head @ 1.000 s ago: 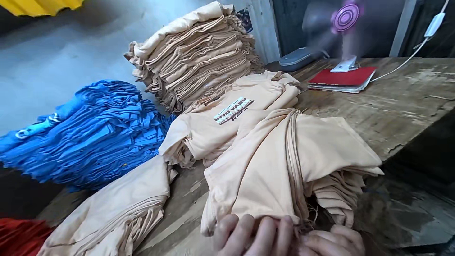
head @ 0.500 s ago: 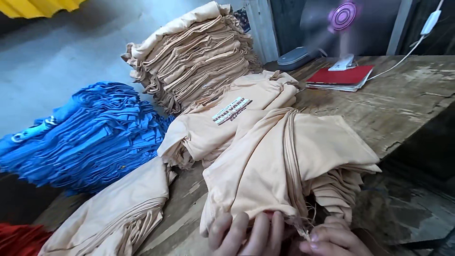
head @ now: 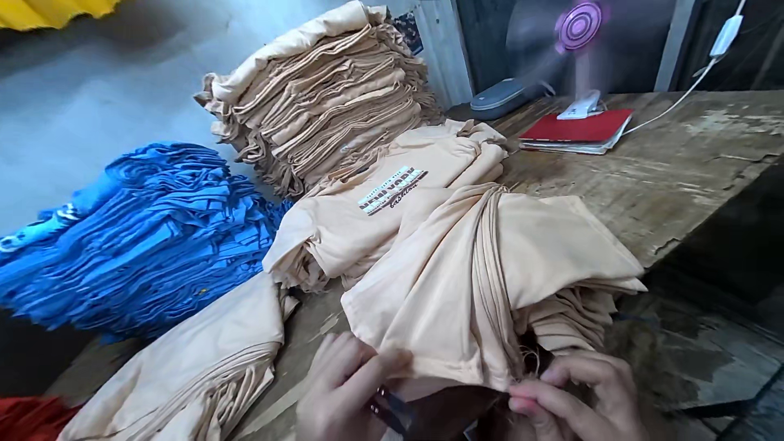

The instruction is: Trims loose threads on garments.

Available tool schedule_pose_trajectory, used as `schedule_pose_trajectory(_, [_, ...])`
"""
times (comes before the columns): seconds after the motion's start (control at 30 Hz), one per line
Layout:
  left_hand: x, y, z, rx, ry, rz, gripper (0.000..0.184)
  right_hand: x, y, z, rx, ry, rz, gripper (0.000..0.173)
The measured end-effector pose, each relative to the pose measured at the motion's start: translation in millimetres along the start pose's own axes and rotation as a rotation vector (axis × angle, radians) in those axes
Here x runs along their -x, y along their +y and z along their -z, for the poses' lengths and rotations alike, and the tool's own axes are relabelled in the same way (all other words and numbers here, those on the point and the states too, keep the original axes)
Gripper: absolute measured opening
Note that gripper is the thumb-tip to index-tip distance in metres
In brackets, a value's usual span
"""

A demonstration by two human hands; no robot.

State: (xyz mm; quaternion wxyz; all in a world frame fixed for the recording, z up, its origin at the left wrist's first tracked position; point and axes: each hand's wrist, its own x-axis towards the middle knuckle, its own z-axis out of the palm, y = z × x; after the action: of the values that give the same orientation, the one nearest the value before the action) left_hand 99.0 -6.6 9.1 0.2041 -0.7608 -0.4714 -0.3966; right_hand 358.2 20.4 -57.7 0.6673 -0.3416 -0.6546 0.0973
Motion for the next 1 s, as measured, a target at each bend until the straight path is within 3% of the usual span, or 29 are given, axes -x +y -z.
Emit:
schedule_pose_trajectory(0.13, [-2, -2, 11, 0.028, -0.233, 0.045, 0.027, -2, 0, 2, -0.084, -0.034, -0.047, 0.014])
schedule_pose_trajectory(0.23, [-7, 22, 12, 0.102, -0.181, 0.051, 0.040, -2, 2, 5, -0.153, -0.073, -0.035, 0.013])
schedule_pose_trajectory(0.37, [-12, 42, -11, -0.032, -0.037, -0.100, 0.026, 0, 1, 9, -0.200, -0.127, -0.004, 0.013])
schedule_pose_trajectory(0.47, [-14, 35, -19, 0.034, -0.018, -0.131, 0.012, 0, 2, 12, -0.198, -0.114, -0.021, 0.013])
schedule_pose_trajectory(0.57, [-17, 24, -12, 0.108, 0.015, 0.001, 0.008, 2, 2, 12, -0.175, -0.063, -0.076, 0.011])
schedule_pose_trajectory(0.77, [-24, -27, 13, 0.215, 0.274, 0.473, 0.003, 1, 13, 14, -0.002, 0.179, -0.219, 0.001])
schedule_pose_trajectory(0.8, [-25, -32, 13, 0.237, 0.334, 0.564, 0.004, 1, 15, 15, 0.042, 0.196, -0.216, 0.007])
schedule_pose_trajectory(0.87, [-22, -36, 11, 0.128, 0.415, 0.659, 0.019, 1, 11, 16, 0.082, 0.183, -0.177, 0.016])
schedule_pose_trajectory(0.9, [-19, -30, 11, 0.045, 0.397, 0.626, 0.033, 0, 4, 16, 0.090, 0.143, -0.154, 0.015])
schedule_pose_trajectory(0.97, [-15, -1, 12, 0.003, 0.249, 0.470, 0.056, -1, -10, 12, 0.150, 0.037, -0.115, 0.028])
schedule_pose_trajectory(1.0, [-12, 19, 11, 0.034, 0.155, 0.389, 0.058, 0, -16, 8, 0.195, -0.003, -0.104, 0.037])
